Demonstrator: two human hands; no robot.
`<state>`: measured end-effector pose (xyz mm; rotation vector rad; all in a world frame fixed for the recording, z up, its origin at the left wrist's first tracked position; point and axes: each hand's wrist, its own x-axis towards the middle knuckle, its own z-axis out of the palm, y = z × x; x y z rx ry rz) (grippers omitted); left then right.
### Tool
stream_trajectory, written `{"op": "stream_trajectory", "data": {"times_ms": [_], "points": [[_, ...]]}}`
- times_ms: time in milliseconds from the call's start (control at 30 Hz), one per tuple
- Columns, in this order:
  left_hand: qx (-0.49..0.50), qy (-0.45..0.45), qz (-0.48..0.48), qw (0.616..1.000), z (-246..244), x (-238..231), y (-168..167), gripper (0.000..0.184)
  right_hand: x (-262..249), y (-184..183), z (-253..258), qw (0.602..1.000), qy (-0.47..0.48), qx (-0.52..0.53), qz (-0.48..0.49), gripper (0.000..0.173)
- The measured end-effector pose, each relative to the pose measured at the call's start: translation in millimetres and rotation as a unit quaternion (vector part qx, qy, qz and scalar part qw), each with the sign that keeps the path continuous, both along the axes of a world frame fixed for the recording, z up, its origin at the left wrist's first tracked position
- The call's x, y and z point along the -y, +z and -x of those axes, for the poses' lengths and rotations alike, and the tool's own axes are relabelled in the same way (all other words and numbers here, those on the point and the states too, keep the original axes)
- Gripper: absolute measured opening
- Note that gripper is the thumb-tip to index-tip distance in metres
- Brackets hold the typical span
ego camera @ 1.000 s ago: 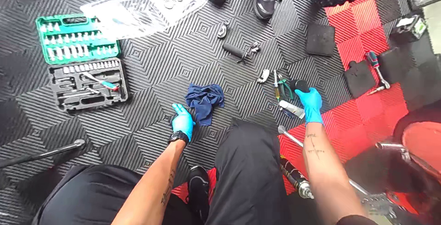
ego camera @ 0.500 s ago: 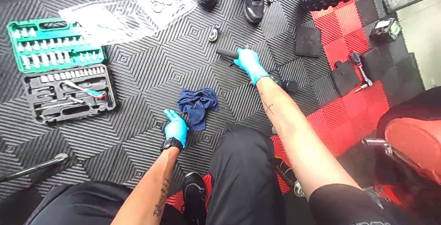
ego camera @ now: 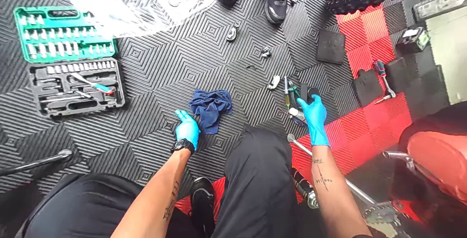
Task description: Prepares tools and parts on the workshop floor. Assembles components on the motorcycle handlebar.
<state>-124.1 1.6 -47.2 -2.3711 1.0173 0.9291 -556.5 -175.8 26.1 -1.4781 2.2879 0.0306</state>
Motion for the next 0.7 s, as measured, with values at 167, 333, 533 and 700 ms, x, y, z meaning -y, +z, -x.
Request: {"op": "stream_trajectory", "data": {"times_ms": [167, 333, 533, 700], "points": [[0.015, -0.021, -0.01, 1.0, 1.5, -0.6, -1.0, 0.118, 54.4, -12.8, -110.5, 0.978, 0.147, 0.144, 0.03, 0.029], [0.015, -0.021, -0.013, 1.0, 1.5, -1.2, -0.8, 0.12, 75.8, -22.3, -180.8, 0.971, 0.209, 0.111, -0.028, 0.029], [-0.002, -0.007, -0.009, 1.0, -0.9, -0.9, 1.2, 0.121, 125.4, -75.7, -190.4, 0.961, 0.267, 0.027, -0.069, 0.026], [-0.004, 0.001, 0.0, 1.0, -1.3, -1.0, -3.6, 0.116, 138.0, -66.8, -201.8, 0.902, 0.427, 0.007, -0.057, 0.025]]}}
